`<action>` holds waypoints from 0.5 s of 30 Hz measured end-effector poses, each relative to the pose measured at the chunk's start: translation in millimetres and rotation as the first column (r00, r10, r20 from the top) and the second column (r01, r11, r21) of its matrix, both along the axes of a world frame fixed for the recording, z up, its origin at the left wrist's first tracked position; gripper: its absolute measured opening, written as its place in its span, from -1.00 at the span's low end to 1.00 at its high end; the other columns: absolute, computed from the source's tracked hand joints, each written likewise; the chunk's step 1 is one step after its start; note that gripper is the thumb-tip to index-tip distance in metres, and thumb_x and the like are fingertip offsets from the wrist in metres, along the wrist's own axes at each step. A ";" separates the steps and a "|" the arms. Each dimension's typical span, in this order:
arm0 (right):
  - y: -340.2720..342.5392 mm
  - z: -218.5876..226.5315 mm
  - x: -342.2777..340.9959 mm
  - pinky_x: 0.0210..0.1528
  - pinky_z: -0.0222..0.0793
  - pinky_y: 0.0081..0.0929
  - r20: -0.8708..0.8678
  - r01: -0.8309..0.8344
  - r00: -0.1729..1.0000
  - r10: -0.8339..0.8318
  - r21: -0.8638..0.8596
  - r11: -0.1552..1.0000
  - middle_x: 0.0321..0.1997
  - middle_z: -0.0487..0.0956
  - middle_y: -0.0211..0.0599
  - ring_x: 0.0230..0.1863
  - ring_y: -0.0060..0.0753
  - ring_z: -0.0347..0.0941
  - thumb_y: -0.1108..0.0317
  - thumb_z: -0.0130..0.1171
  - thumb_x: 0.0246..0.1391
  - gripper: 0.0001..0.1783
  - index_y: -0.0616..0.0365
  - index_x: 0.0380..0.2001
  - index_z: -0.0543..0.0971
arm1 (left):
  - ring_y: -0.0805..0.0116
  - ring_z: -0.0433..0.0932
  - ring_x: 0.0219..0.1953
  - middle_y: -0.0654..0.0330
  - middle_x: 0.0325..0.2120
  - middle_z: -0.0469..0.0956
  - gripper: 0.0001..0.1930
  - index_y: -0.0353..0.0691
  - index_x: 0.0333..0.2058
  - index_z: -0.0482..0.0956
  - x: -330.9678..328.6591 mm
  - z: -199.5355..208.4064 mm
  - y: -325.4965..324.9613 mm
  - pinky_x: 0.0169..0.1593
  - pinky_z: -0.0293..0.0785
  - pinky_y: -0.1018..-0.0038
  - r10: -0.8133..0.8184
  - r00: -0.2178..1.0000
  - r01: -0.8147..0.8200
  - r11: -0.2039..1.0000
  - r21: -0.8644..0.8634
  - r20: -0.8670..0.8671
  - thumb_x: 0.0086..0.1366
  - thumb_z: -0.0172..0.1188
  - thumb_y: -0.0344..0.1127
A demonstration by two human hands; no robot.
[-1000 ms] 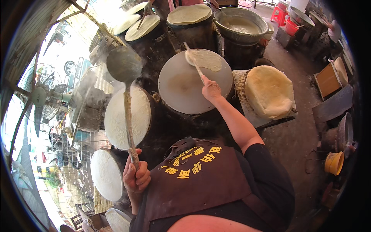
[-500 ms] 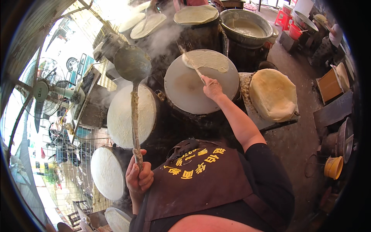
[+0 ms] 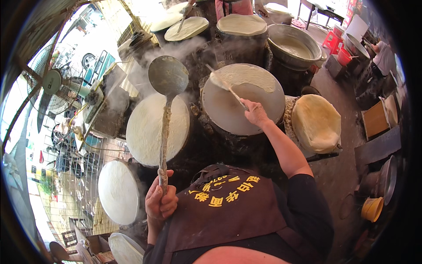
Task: The person ladles batter onto multiple hot round griddles, spreads it into thin crepes using a wooden spreader, and removes finished crepes to a stack. The process repeats across several griddles in a continuous workflow.
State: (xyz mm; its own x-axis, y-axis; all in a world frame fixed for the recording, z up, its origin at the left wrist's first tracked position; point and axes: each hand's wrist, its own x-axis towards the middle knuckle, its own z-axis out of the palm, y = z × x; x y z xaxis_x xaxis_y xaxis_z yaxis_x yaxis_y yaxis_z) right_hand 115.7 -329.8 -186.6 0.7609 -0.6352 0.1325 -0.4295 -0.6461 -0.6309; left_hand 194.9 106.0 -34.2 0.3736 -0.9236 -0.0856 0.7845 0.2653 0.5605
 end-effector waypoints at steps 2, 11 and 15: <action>-10.6 -0.3 -10.8 0.02 0.42 -0.21 0.098 -0.140 0.986 0.136 0.037 0.989 -0.06 0.56 -0.06 -0.08 0.05 0.51 0.45 0.05 -0.12 -0.41 -0.06 0.10 0.44 | 0.68 0.03 -0.77 0.33 -0.65 0.17 -0.46 -0.26 0.28 0.01 -2.2 -0.5 1.5 -0.80 0.02 0.73 0.023 1.000 -0.023 1.000 0.001 0.000 0.44 -0.09 -0.20; -43.9 13.7 -10.0 -0.01 0.44 -0.30 -0.029 -0.096 0.994 0.101 0.140 0.985 -0.12 0.58 -0.01 -0.10 -0.04 0.53 0.46 0.08 -0.12 -0.42 -0.03 0.09 0.46 | 0.70 0.03 -0.78 0.36 -0.67 0.16 -0.44 -0.25 0.29 0.02 -30.3 9.5 -21.0 -0.81 0.02 0.74 0.126 0.992 -0.125 0.991 0.046 -0.020 0.42 -0.05 -0.18; -43.1 24.4 -37.4 -0.06 0.43 -0.35 -0.005 -0.272 0.959 0.282 0.255 0.928 -0.18 0.60 -0.02 -0.15 -0.13 0.56 0.46 0.11 -0.11 -0.42 -0.07 0.09 0.47 | 0.70 0.03 -0.78 0.36 -0.67 0.16 -0.44 -0.25 0.28 0.03 -45.2 6.9 -32.8 -0.81 0.02 0.74 0.173 0.984 -0.172 0.984 0.040 -0.033 0.42 -0.04 -0.18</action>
State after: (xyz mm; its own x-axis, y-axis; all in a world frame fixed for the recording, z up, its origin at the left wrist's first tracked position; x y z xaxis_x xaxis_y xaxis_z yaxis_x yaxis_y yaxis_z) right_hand 78.3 -372.8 -162.1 0.9126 -0.4071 -0.0376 -0.2848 -0.5670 -0.7729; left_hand 149.7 73.2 -27.2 0.5230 -0.8417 -0.1345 0.7486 0.3781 0.5446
